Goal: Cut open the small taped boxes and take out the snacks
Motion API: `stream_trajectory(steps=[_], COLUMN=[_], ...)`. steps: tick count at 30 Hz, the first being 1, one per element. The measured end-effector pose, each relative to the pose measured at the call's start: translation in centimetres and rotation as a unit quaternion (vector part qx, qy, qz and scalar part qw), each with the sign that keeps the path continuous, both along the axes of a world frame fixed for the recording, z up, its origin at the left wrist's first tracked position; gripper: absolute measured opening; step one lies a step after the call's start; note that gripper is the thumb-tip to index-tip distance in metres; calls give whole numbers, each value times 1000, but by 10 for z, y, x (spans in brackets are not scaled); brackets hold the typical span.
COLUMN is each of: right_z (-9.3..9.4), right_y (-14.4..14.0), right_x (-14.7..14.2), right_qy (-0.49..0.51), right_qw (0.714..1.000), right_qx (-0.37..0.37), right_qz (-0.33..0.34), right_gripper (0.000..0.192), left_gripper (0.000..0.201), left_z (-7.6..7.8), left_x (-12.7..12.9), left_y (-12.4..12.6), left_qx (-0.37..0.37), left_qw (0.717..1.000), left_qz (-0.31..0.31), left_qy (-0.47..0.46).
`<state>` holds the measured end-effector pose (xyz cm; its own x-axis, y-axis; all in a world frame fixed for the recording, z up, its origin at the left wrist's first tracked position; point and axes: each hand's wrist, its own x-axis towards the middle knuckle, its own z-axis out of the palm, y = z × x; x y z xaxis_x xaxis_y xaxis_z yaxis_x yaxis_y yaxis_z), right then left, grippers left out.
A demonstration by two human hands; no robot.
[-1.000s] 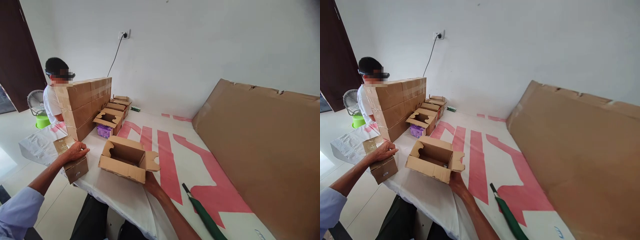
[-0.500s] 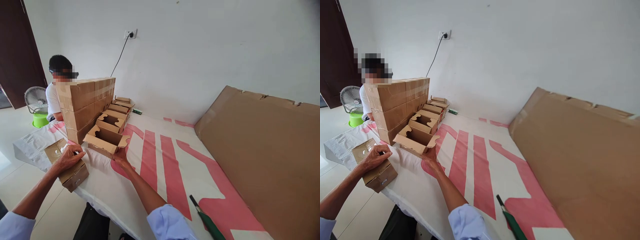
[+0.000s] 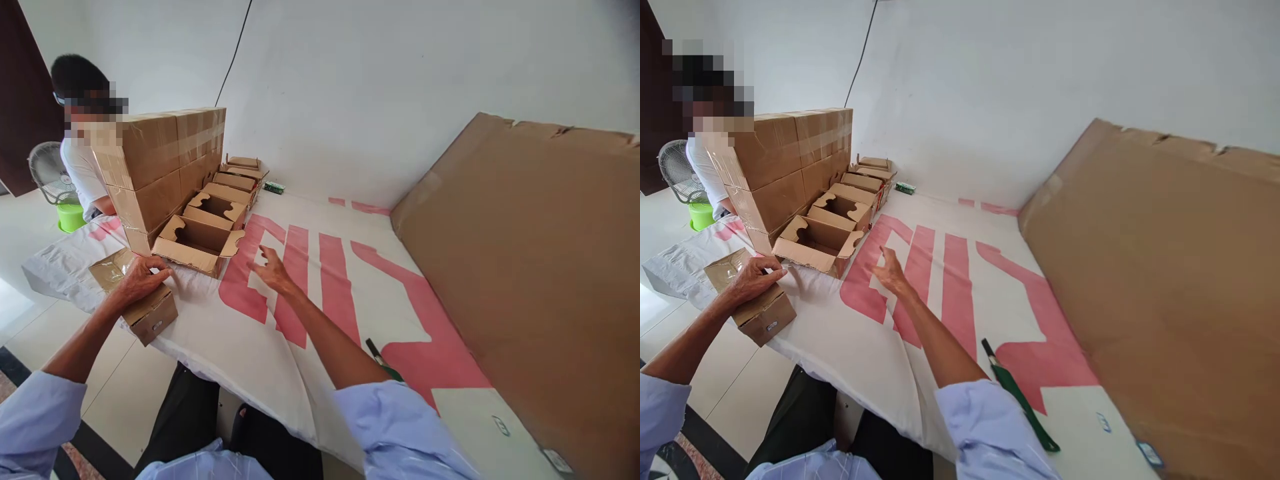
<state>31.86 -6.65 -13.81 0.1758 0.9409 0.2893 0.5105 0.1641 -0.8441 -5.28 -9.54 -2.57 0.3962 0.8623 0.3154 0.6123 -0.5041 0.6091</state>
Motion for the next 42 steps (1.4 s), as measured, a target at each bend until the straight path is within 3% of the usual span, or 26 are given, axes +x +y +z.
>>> stream_trajectory(steps=[3,5,9,12,15,18,21,25,29,32,36,42], right_z=[-7,-16,-33,-37,-33,-26,-18,-3,20,31,31,27], right_y=[-33,-57,-98,-121,-140,-155,-170,-192,-214,-226,-234,-235], right_x=[37,44,23,-4,-26,-37,-38,-30,-13,0,6,2], right_qy=[-17,-29,-47,-47,-34,-9,87,233,246,236,225,226], right_qw=[999,998,997,996,994,992,987,966,965,968,971,971], right_qx=[-39,-58,-67,-60,-62,-71,-82,-81,-67,-72,-82,-78], right_qz=[-24,-21,10,44,78,105,107,83,65,42,19,-3], right_gripper=[50,40,30,33,33,33,48,72,74,76,78,82], left_gripper=[32,30,32,53,62,64,63,55,43,42,43,41], left_z=[7,15,33,42,43,33,18,-1,-19,-28,-29,-16], left_x=[-1,-8,-40,-69,-84,-78,-52,-4,34,49,58,60], left_y=[-4,-7,-9,-6,-9,-25,-54,-94,-117,-124,-128,-123], left_qx=[43,78,124,41,-59,-67,-36,-13,-63,-84,-120,-170], left_qw=[999,996,956,913,911,914,930,979,997,995,989,984], left_qz=[8,45,221,321,291,273,246,133,31,3,0,-4], left_qy=[-11,6,145,249,286,292,270,155,13,-49,-84,-63])
